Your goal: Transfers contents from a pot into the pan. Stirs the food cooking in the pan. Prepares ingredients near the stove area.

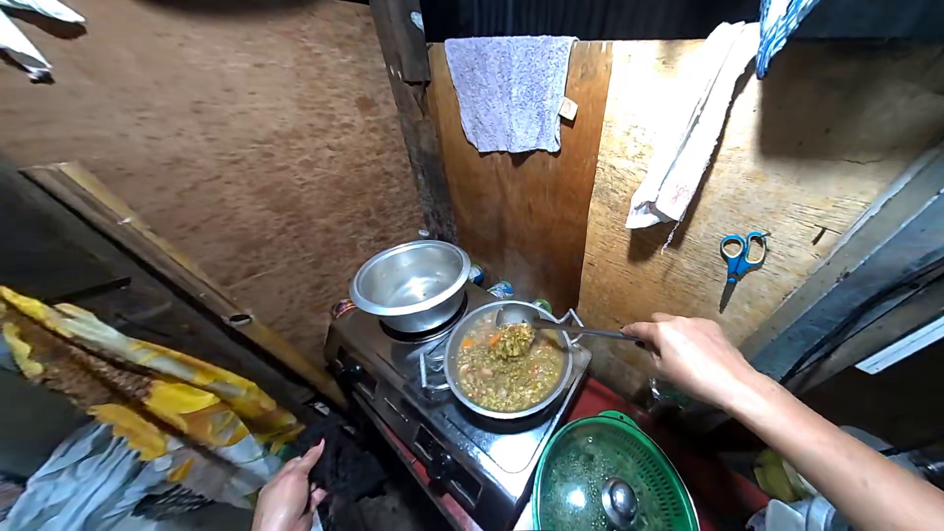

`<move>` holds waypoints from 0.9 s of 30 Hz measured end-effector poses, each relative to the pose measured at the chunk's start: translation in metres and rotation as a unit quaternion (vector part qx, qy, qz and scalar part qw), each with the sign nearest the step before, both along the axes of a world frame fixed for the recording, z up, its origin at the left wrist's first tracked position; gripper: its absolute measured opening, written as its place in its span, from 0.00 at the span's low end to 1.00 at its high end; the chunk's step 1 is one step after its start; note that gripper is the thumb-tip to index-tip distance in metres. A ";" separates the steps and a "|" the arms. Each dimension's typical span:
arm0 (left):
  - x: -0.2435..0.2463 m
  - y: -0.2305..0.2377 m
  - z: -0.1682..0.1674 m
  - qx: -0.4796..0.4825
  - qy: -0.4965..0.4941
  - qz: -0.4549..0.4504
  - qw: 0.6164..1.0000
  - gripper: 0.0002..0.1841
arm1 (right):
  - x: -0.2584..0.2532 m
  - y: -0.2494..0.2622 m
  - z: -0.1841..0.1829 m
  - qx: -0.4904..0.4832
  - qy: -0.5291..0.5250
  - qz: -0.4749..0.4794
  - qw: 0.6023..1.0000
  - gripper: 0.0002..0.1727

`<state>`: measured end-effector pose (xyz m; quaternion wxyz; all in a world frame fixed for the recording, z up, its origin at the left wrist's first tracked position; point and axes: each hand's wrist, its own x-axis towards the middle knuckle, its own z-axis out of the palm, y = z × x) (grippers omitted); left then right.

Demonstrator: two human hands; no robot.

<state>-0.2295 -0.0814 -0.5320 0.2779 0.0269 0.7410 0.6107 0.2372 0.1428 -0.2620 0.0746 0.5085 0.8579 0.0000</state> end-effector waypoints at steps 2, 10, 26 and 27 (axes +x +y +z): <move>-0.003 -0.001 0.000 0.003 0.004 0.007 1.000 0.12 | 0.001 -0.003 -0.004 0.081 -0.014 0.037 0.996 0.20; -0.024 0.001 0.000 0.000 0.008 0.027 1.000 0.14 | 0.005 -0.021 -0.048 0.286 0.050 0.192 0.937 0.19; -0.066 0.035 0.001 0.024 0.007 0.113 0.993 0.17 | 0.033 -0.080 -0.086 0.275 0.147 0.073 0.947 0.31; -0.069 0.037 -0.001 0.025 0.005 0.106 0.994 0.16 | 0.033 -0.084 -0.084 0.269 0.159 0.060 0.948 0.31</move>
